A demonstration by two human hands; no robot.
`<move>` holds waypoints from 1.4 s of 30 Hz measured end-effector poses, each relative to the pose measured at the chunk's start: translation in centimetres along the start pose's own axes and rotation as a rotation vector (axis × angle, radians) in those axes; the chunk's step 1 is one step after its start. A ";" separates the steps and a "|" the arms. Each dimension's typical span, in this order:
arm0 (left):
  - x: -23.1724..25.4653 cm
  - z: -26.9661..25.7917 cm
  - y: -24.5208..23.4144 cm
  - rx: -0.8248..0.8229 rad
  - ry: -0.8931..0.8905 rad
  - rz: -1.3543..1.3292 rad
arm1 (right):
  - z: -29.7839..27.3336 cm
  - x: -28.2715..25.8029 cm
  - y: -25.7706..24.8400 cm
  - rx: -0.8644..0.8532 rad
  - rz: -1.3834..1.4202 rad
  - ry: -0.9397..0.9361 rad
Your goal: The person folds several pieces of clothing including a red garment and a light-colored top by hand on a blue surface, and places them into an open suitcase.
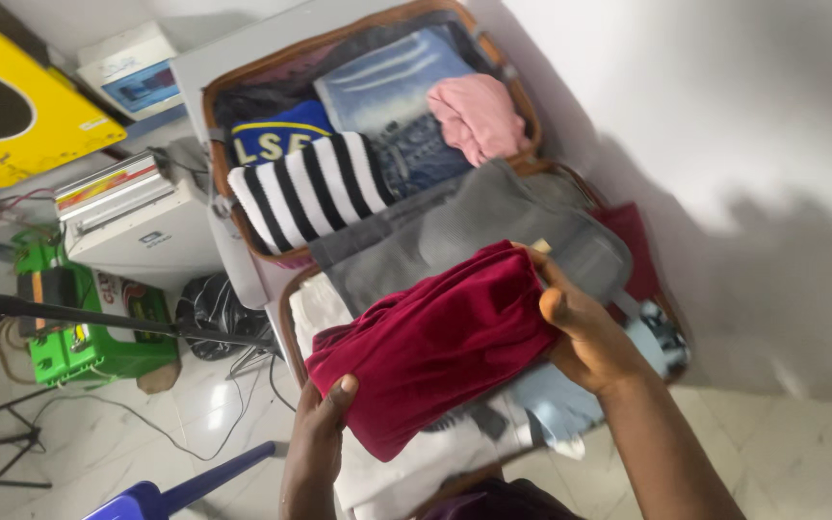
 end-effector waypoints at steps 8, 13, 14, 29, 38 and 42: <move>12.4 6.8 -1.8 0.091 0.077 0.077 | 11.6 -2.1 4.3 0.019 -0.312 0.004; 21.2 12.7 -4.8 0.142 0.324 0.144 | 20.4 -3.2 7.7 0.021 -0.346 -0.036; 22.3 14.7 -5.7 0.170 0.304 0.109 | 22.5 -3.4 8.3 -0.010 -0.314 -0.065; 26.5 48.6 -16.8 0.588 0.419 0.322 | 53.8 0.2 6.0 0.094 -0.405 -0.320; 27.1 45.1 -12.7 0.810 0.326 0.995 | 57.4 4.4 0.4 0.055 -0.598 -0.145; 28.2 41.2 -8.7 1.072 0.640 1.431 | 57.6 3.9 1.0 0.174 -1.032 -0.253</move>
Point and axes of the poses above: each hand's wrist, its own z-axis towards the middle knuckle, its own y-axis out of the palm, x = y × z, the point moved 8 cm from there along z, towards the middle knuckle, and after that the axes turned 15 degrees about z, right-handed, at the moved point
